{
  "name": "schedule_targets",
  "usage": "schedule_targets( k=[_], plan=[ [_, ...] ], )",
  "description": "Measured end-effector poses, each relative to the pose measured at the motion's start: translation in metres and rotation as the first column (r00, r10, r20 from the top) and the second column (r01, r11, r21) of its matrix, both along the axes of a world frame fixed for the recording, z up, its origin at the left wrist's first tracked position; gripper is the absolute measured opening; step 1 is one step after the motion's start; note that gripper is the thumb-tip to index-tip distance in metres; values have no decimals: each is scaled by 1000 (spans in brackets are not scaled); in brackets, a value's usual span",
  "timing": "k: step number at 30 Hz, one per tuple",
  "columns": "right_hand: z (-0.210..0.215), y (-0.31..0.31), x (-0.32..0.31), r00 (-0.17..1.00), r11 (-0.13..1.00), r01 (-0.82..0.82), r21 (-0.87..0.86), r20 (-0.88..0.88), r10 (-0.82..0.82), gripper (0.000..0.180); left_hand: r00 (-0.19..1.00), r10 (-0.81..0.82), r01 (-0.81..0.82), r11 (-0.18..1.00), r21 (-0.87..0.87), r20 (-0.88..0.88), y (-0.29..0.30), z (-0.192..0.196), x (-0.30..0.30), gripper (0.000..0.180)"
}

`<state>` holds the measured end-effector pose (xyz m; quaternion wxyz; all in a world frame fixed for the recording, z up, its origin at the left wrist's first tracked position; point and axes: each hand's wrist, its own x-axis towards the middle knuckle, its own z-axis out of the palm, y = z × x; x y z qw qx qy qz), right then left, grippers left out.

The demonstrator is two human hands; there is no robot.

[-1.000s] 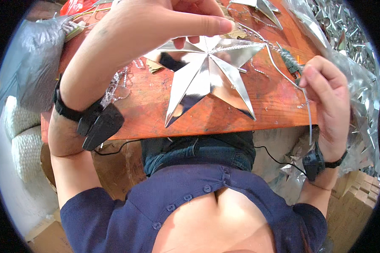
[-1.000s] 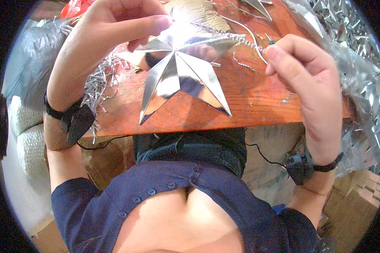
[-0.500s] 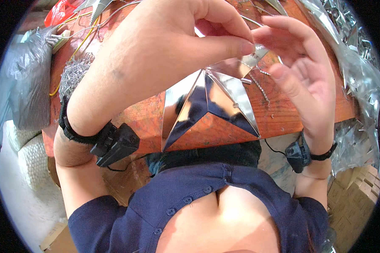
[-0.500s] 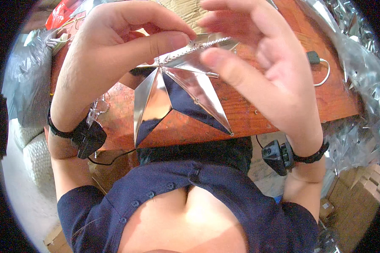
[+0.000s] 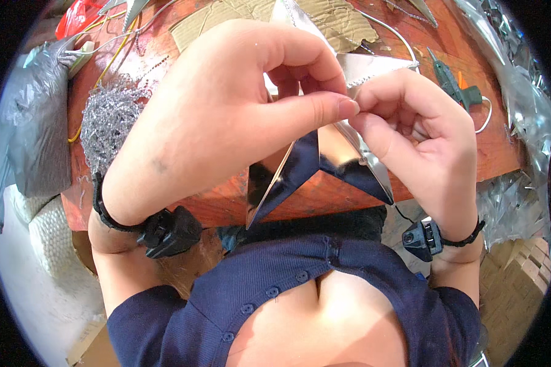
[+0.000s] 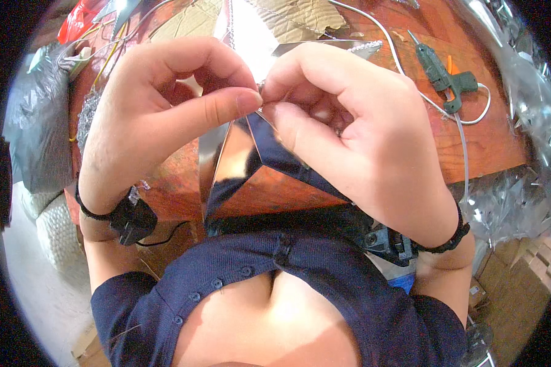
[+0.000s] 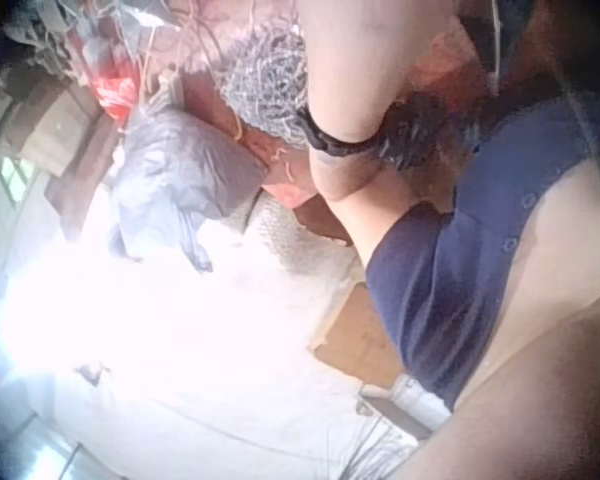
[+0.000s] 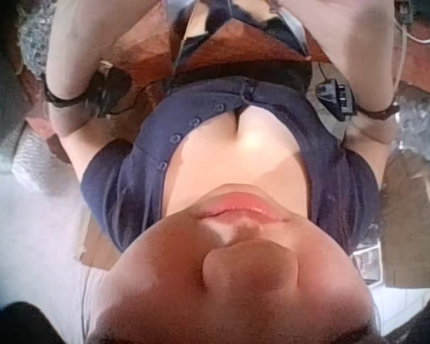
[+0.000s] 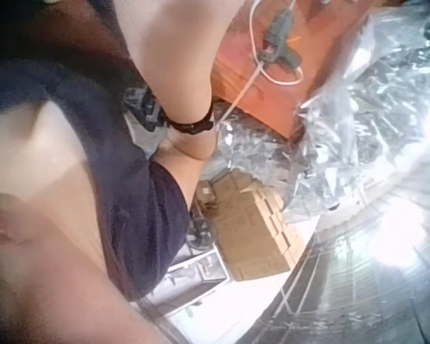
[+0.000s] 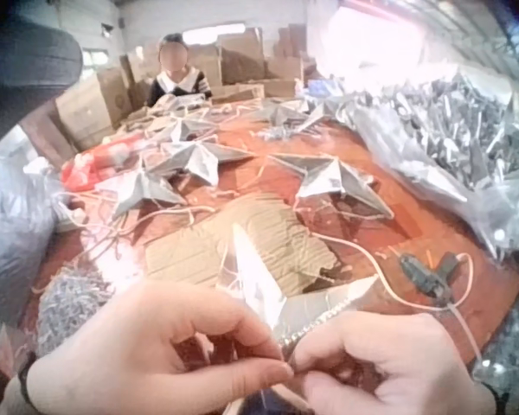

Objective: Assembling and decorating metallic silver stars using a hot glue gun and rhinestone trim.

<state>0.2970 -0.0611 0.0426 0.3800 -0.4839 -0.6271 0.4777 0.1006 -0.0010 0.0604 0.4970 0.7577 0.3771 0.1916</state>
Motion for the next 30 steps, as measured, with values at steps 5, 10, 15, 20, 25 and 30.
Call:
schedule_targets(
  k=[5,10,15,20,25,30],
  plan=[
    [2,2,-5,998,995,7,-101,56,-1,9,998,10,-6,998,-62,60,0,-9,-1,10],
    [-1,3,-9,997,987,43,-155,77,-31,10,997,-17,24,995,96,-70,3,-5,-1,9],
    [0,4,-10,998,990,36,-138,54,-29,11,982,183,-182,983,36,-54,-14,5,5,10],
    [-5,3,-9,996,995,54,-87,72,-48,11,999,42,-34,874,485,-5,-10,-11,-19,11],
    [-7,5,-11,993,997,41,-72,117,-33,10,994,-93,103,593,799,-59,-24,-34,-29,38],
    [-10,-2,-23,992,992,128,8,-6,-128,10,987,-65,158,514,843,-145,-24,-39,-28,50]
  ],
)
